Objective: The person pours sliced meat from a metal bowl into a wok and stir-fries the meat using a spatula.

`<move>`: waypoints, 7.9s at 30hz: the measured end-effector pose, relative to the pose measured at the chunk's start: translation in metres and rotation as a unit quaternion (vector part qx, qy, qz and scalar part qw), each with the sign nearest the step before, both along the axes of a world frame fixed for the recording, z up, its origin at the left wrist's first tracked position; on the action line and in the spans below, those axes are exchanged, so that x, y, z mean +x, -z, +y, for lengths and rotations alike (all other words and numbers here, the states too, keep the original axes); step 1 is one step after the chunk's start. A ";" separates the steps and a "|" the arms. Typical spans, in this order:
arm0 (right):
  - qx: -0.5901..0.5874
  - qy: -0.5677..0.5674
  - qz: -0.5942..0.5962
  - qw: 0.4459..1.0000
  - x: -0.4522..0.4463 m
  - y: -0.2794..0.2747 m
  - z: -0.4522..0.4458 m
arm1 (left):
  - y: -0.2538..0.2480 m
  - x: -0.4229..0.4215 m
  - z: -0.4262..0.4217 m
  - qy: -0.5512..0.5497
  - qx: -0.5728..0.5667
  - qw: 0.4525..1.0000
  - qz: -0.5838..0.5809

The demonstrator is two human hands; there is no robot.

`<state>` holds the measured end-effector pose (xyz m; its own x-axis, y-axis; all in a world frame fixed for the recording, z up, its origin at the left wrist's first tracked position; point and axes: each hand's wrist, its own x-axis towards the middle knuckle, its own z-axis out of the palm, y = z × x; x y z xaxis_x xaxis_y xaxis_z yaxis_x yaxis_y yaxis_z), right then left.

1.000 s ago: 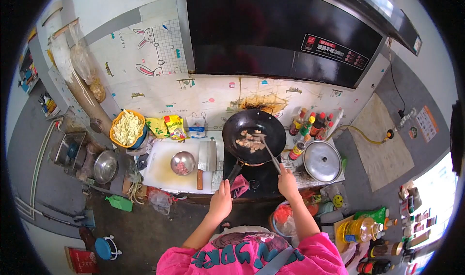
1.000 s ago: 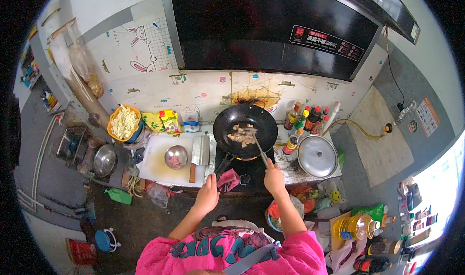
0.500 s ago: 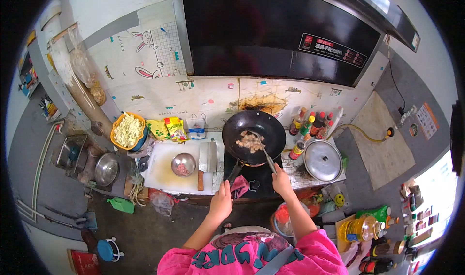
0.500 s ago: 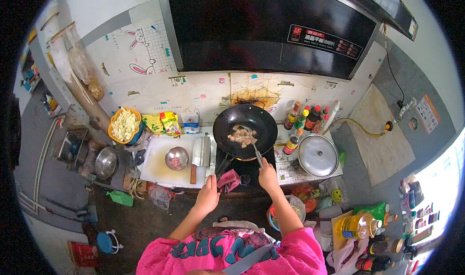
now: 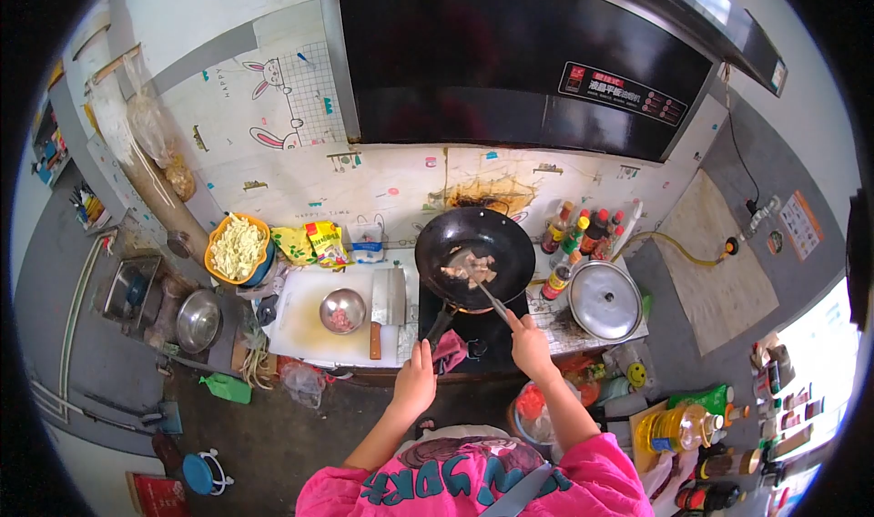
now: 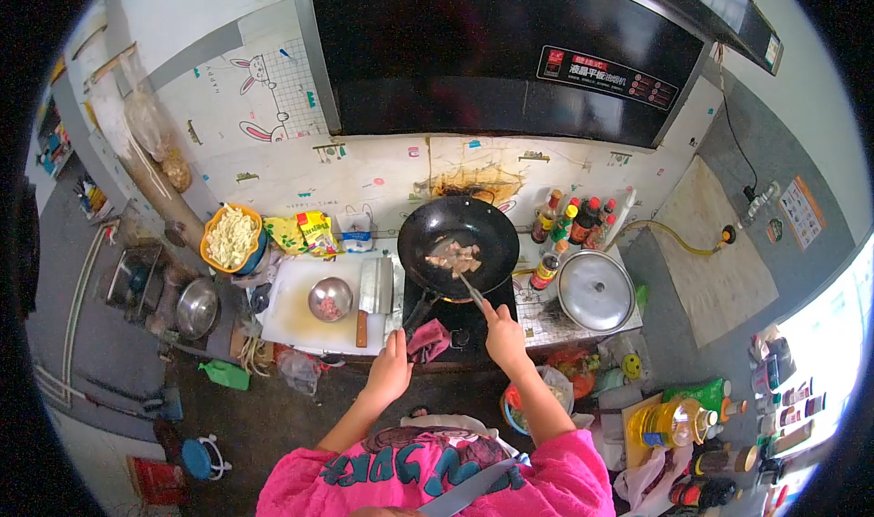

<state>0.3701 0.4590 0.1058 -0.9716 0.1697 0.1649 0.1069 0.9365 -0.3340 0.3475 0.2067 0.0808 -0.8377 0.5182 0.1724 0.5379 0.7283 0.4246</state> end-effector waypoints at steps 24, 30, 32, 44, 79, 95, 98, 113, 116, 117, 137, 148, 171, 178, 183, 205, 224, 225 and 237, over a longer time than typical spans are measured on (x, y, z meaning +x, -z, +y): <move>-0.100 0.042 -0.015 0.994 0.036 -0.025 0.018 | 0.002 0.001 0.000 0.001 0.000 1.000 0.016; -0.105 0.054 -0.002 0.993 0.034 -0.026 0.015 | 0.001 0.002 0.001 -0.001 -0.001 1.000 0.013; -0.093 0.055 -0.004 0.994 0.030 -0.027 0.010 | -0.002 0.002 0.001 -0.004 0.000 1.000 0.015; -0.078 0.046 -0.006 0.996 0.043 -0.039 0.018 | -0.003 0.003 0.001 -0.008 -0.004 1.000 -0.004; -0.084 0.059 0.051 0.993 0.015 -0.004 0.034 | -0.001 0.003 0.001 -0.002 0.000 1.000 -0.005; -0.086 0.051 0.021 0.995 0.022 -0.005 0.036 | 0.000 0.002 0.003 -0.005 -0.007 1.000 0.008; -0.080 0.067 0.020 0.994 0.000 0.005 0.024 | 0.003 0.002 0.002 -0.002 -0.007 1.000 0.026; -0.079 0.060 0.026 0.995 -0.020 -0.006 0.001 | 0.001 0.003 0.002 -0.009 -0.006 1.000 0.016; -0.075 0.050 0.022 0.996 -0.031 0.014 -0.001 | 0.000 0.003 0.002 -0.011 -0.007 1.000 0.012; -0.066 0.047 0.011 0.997 -0.031 0.015 -0.001 | 0.000 0.003 0.002 -0.010 -0.007 1.000 0.010; -0.237 -0.014 -0.008 0.971 0.013 0.057 -0.030 | 0.001 0.006 0.006 -0.035 -0.003 0.999 0.018; -0.289 -0.133 -0.107 0.942 0.005 0.035 -0.027 | -0.006 0.022 0.005 -0.054 0.052 0.997 -0.029; -0.192 -0.239 -0.035 0.951 -0.086 0.008 -0.222 | 0.016 -0.074 -0.132 -0.048 0.198 0.974 -0.099; -0.146 -0.206 -0.074 0.965 -0.149 0.058 -0.304 | 0.049 -0.145 -0.208 -0.045 0.182 0.978 -0.091; -0.245 -0.148 -0.110 0.952 -0.176 0.036 -0.341 | 0.076 -0.188 -0.241 0.015 0.214 0.970 -0.111; -0.615 0.211 -0.232 0.724 -0.247 0.257 -0.325 | 0.248 -0.259 -0.232 -0.140 0.381 0.849 -0.338; -0.604 0.106 -0.183 0.768 -0.225 0.099 -0.331 | 0.054 -0.242 -0.282 -0.089 0.573 0.592 -0.560; -0.609 0.099 -0.171 0.768 -0.222 0.089 -0.331 | 0.047 -0.239 -0.281 -0.082 0.571 0.603 -0.550; -0.173 -0.075 0.166 0.968 -0.176 -0.016 -0.336 | 0.013 -0.214 -0.239 -0.047 0.504 0.664 -0.550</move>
